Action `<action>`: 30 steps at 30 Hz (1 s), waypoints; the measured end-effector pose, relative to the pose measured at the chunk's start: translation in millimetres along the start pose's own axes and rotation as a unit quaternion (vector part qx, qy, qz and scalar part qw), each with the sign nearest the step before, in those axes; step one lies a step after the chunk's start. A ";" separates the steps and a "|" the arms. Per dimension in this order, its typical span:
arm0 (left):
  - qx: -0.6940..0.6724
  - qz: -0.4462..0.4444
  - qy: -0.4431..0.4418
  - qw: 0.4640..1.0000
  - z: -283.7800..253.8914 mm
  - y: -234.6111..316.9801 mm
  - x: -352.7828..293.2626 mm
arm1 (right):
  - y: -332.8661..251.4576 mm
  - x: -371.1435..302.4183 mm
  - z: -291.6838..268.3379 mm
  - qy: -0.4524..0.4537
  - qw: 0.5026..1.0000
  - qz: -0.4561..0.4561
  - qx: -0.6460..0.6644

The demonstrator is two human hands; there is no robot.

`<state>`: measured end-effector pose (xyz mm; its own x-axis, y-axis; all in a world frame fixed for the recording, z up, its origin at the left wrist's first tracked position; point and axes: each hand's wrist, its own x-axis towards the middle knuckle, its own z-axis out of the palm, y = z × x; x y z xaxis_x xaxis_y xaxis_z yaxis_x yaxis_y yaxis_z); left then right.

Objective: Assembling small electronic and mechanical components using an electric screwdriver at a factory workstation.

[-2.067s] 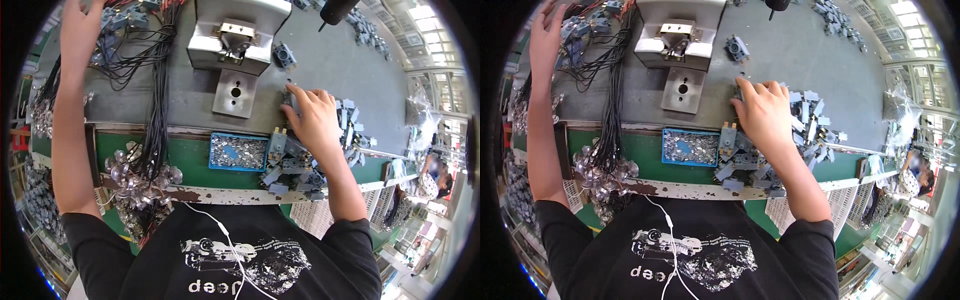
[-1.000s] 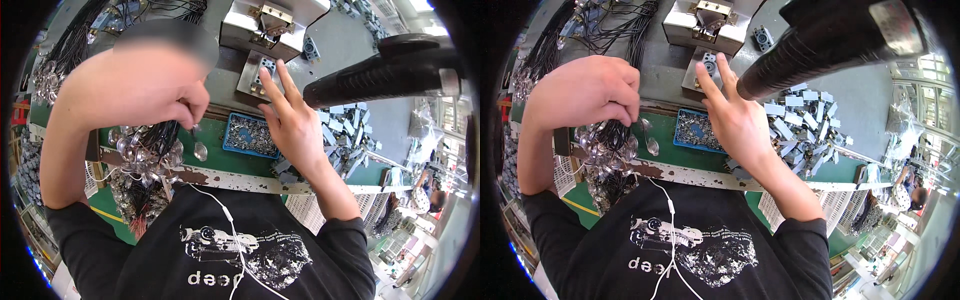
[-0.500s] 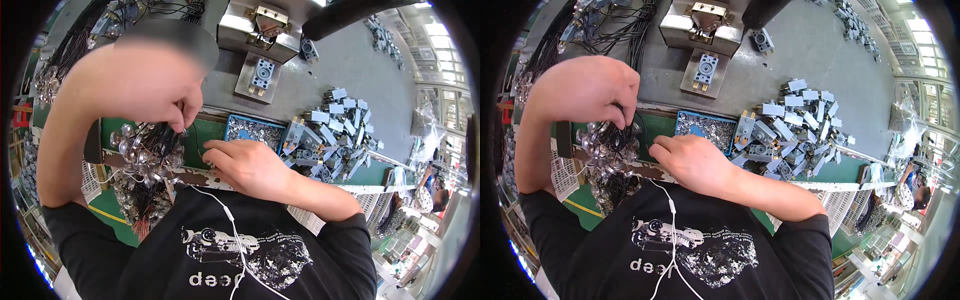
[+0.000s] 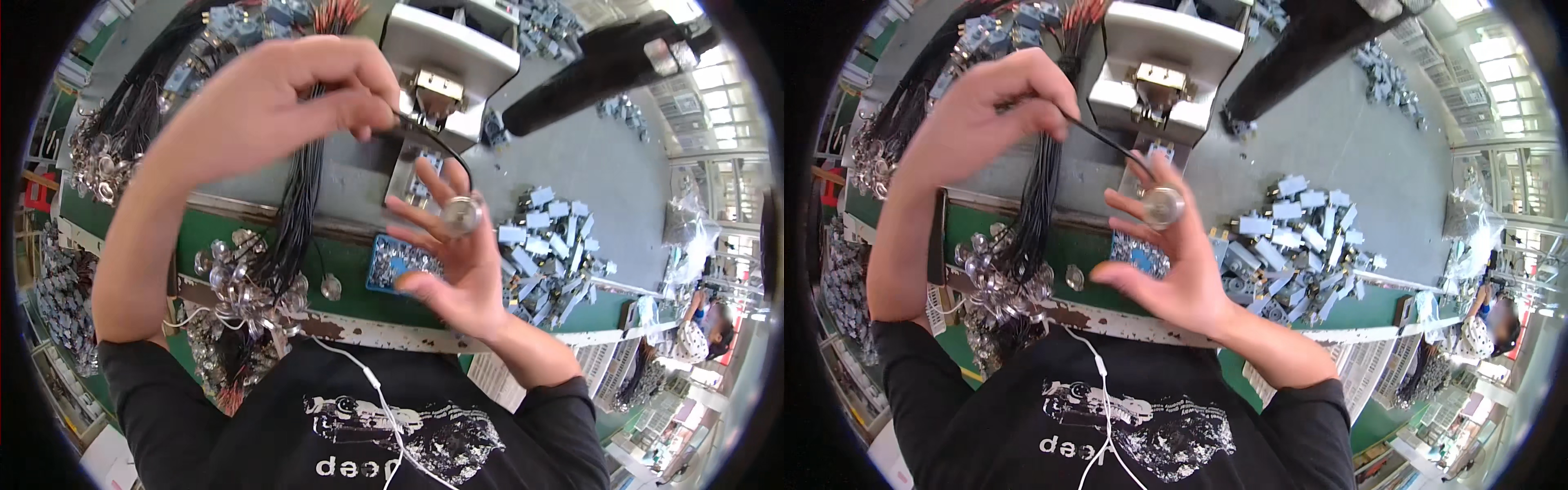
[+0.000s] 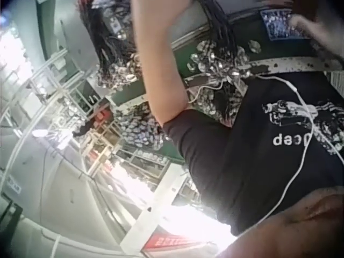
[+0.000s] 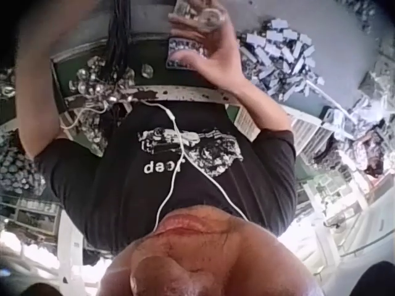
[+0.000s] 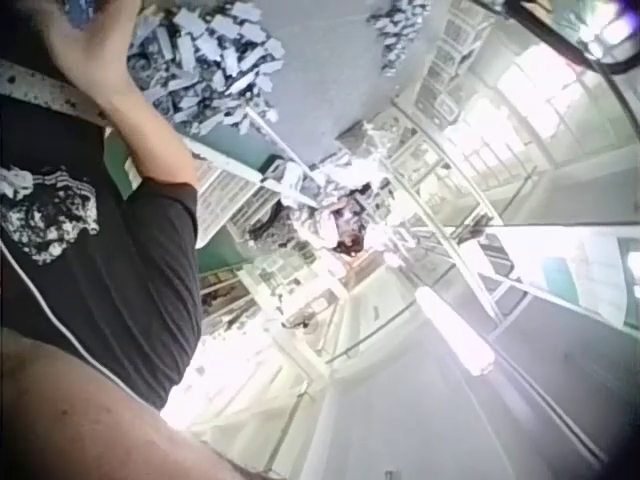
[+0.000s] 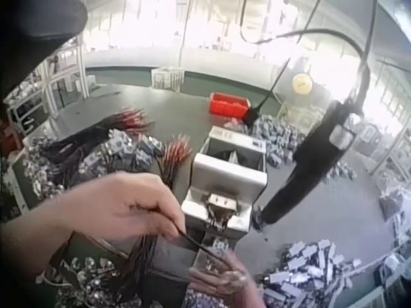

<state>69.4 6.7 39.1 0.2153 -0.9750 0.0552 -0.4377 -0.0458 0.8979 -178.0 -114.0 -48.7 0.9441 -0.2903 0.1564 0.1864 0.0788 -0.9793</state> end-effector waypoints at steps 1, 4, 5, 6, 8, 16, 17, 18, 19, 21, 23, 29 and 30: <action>0.069 0.095 0.017 0.993 6.3 -8.9 -1.8 | -14.5 3.7 2.3 0.059 0.995 0.044 0.071; -0.007 0.092 0.008 0.996 23.6 -10.6 -8.1 | -12.1 -13.1 -18.1 0.036 0.999 -0.011 -0.006; -0.060 0.067 0.003 0.996 28.9 -13.0 -12.3 | -19.3 -14.2 -26.9 0.034 0.999 -0.016 -0.007; -0.059 0.069 0.000 0.996 26.1 -12.3 -11.7 | -27.1 -12.9 -37.6 -0.021 0.988 0.002 -0.150; 0.077 0.054 -0.113 0.989 18.8 -14.1 -11.3 | -55.7 8.3 -37.2 -0.094 0.944 0.001 -0.318; 0.282 0.065 -0.051 0.956 43.7 -21.6 -16.1 | -52.9 21.1 -58.7 -0.079 0.919 0.103 -0.371; 0.274 0.129 -0.004 0.953 53.5 -19.9 -15.9 | -47.2 13.1 -56.7 -0.030 0.948 0.061 -0.312; 0.268 0.130 -0.010 0.955 62.1 -15.1 -14.1 | -43.6 7.1 -52.9 0.020 0.968 0.018 -0.251; 0.270 0.175 0.005 0.947 69.7 -7.1 -10.8 | -46.4 5.0 -45.8 0.046 0.981 0.050 -0.183; 0.292 0.220 0.022 0.930 71.7 -8.3 -6.7 | -53.6 13.5 -53.3 -0.016 0.966 0.068 -0.249; 0.301 0.215 -0.004 0.929 64.7 -10.1 -5.4 | -53.5 20.1 -60.7 -0.093 0.947 0.147 -0.269; 0.315 0.166 -0.010 0.934 56.3 -2.2 -4.4 | -33.7 1.5 -46.6 -0.003 0.979 0.112 -0.171; 0.309 0.172 -0.010 0.935 56.3 -1.0 -5.4 | -31.7 -0.8 -44.0 0.064 0.987 0.077 -0.125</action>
<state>19.5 -0.2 13.3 -0.0437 -0.9587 0.2810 -0.9006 0.1595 0.4043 -196.6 -158.2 -23.4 0.9106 -0.4133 0.0016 -0.0448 -0.1026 -0.9937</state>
